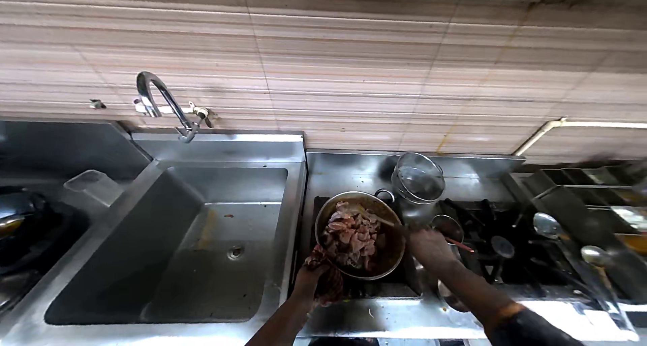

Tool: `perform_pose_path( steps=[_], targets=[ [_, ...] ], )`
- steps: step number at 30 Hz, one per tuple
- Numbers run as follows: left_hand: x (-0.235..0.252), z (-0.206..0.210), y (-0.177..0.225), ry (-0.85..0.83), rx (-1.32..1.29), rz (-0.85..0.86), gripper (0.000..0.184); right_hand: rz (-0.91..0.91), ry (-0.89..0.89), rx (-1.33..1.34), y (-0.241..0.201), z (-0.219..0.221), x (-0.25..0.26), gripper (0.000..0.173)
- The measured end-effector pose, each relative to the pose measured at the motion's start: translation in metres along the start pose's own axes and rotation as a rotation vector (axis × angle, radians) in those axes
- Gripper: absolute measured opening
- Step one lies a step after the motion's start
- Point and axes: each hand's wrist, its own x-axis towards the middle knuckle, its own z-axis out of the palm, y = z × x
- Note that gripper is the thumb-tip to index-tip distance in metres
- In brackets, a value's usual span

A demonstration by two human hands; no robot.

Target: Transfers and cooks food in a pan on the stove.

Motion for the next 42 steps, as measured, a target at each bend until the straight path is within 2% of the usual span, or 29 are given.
perform_pose_path(
  steps=[2, 6, 10, 13, 17, 19, 22, 25, 28, 35, 42],
  targets=[
    [0.002, 0.000, -0.004, -0.002, 0.007, 0.009, 0.055, 0.024, -0.034, -0.035, 0.012, -0.001, 0.022, 0.042],
    [-0.001, 0.000, -0.003, 0.012, 0.030, -0.001, 0.055, 0.156, -0.344, -0.039, 0.021, -0.040, 0.010, 0.031],
    [-0.001, 0.005, -0.009, 0.030, -0.027, 0.000, 0.054, 0.007, -0.569, 0.085, 0.036, -0.031, -0.020, 0.027],
    [-0.001, 0.008, -0.014, 0.028, -0.071, 0.001, 0.058, 0.051, -0.664, 0.418, 0.036, 0.000, -0.042, 0.032],
    [0.000, 0.012, -0.021, 0.010, -0.113, 0.018, 0.060, 0.248, -0.768, 0.997, 0.010, 0.044, -0.065, 0.031],
    [0.002, 0.014, -0.026, 0.010, -0.123, 0.028, 0.060, 0.352, -0.721, 1.269, -0.016, 0.072, -0.069, 0.029],
    [0.001, 0.016, -0.030, 0.018, -0.144, 0.032, 0.056, 0.424, -0.554, 1.577, -0.054, 0.106, -0.070, 0.025],
    [0.001, 0.017, -0.031, 0.049, -0.136, 0.039, 0.055, 0.383, -0.421, 1.508, -0.061, 0.120, -0.077, 0.029],
    [0.001, 0.021, -0.033, 0.091, -0.123, 0.029, 0.053, 0.357, -0.398, 1.359, -0.039, 0.126, -0.088, 0.034],
    [-0.001, 0.022, -0.030, 0.087, -0.117, 0.038, 0.063, 0.324, -0.328, 1.259, 0.007, 0.096, -0.099, 0.038],
    [-0.001, 0.022, -0.031, 0.086, -0.108, 0.037, 0.064, 0.018, -0.077, 0.717, 0.015, 0.052, -0.074, 0.034]
  ],
)
